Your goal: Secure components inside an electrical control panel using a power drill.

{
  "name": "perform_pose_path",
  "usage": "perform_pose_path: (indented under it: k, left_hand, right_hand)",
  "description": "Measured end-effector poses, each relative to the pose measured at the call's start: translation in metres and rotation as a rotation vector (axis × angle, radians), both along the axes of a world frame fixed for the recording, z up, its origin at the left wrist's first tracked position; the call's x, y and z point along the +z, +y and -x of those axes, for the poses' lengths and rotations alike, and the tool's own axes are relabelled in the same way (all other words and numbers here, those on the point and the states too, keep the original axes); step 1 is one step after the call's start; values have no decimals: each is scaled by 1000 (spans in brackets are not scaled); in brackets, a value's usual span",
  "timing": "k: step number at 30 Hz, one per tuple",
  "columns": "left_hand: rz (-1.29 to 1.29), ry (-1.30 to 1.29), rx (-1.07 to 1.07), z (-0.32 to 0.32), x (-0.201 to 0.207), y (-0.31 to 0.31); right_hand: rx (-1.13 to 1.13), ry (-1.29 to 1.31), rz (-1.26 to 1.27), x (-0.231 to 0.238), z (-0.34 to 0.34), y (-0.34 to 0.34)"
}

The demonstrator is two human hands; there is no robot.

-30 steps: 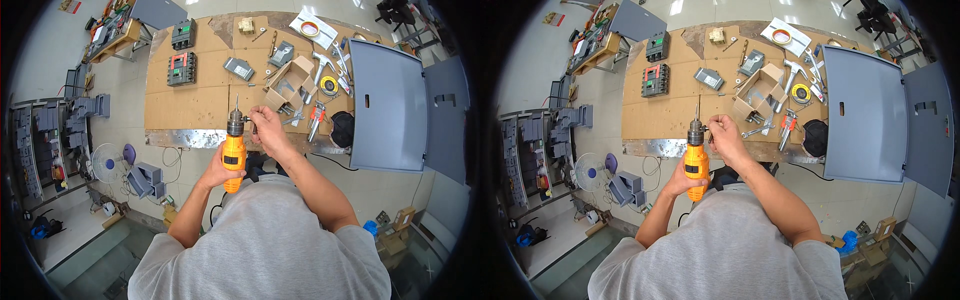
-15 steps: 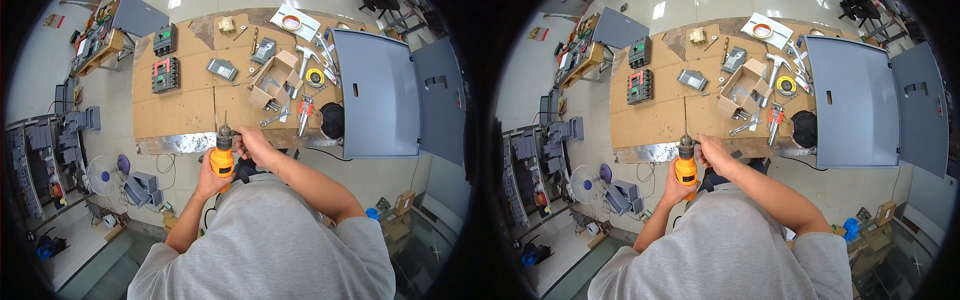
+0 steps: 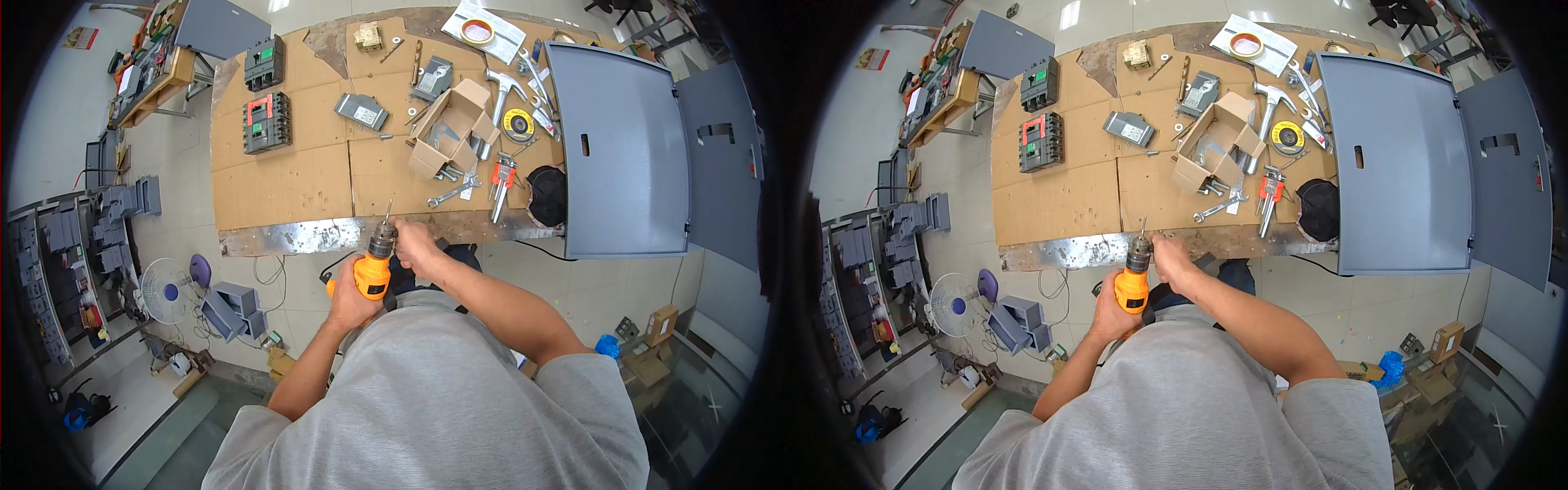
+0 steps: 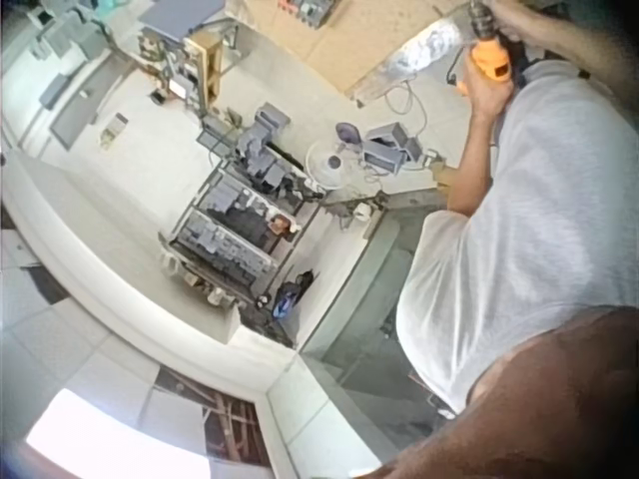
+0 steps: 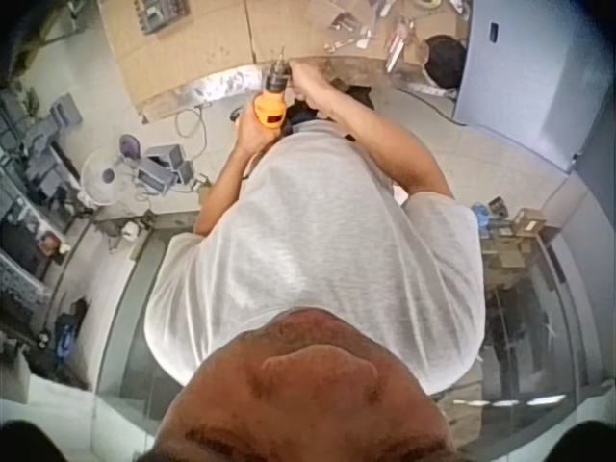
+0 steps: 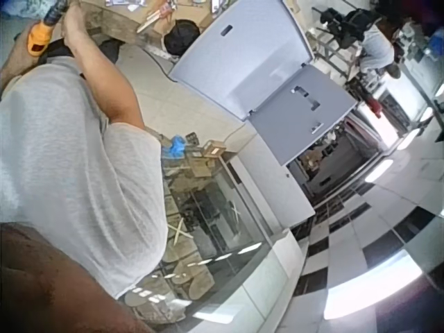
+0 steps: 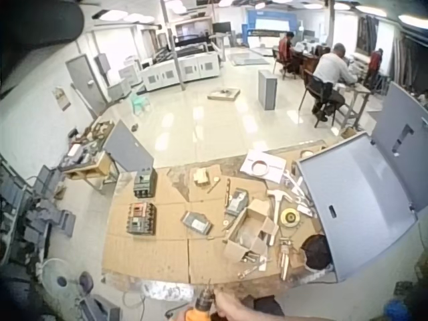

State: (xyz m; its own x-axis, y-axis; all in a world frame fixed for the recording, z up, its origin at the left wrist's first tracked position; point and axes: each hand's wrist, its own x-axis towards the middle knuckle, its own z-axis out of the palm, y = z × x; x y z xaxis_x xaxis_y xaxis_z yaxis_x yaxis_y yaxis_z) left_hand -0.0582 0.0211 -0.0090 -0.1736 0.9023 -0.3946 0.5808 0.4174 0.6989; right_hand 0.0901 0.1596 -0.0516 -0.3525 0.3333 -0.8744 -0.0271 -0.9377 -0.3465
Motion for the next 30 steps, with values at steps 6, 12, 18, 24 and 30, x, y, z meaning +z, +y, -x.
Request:
perform_pose_path:
  k: [6, 12, 18, 24, 30]
  left_hand:
    - [101, -181, 120, 13, -9, -1]
    - [120, -413, 168, 38, 7, 4]
    - [176, -423, 139, 59, 14, 9]
    - [198, -461, 92, 67, 17, 4]
    - [185, -435, 52, 65, 31, 8]
  right_hand:
    - [-94, -444, -852, -22, 51, -21]
    - [162, -415, -1216, 1, 45, -1]
    - [584, -391, -1313, 27, 20, 4]
    - [302, 247, -519, 25, 7, 16]
    - [-111, 668, 108, 22, -3, 6]
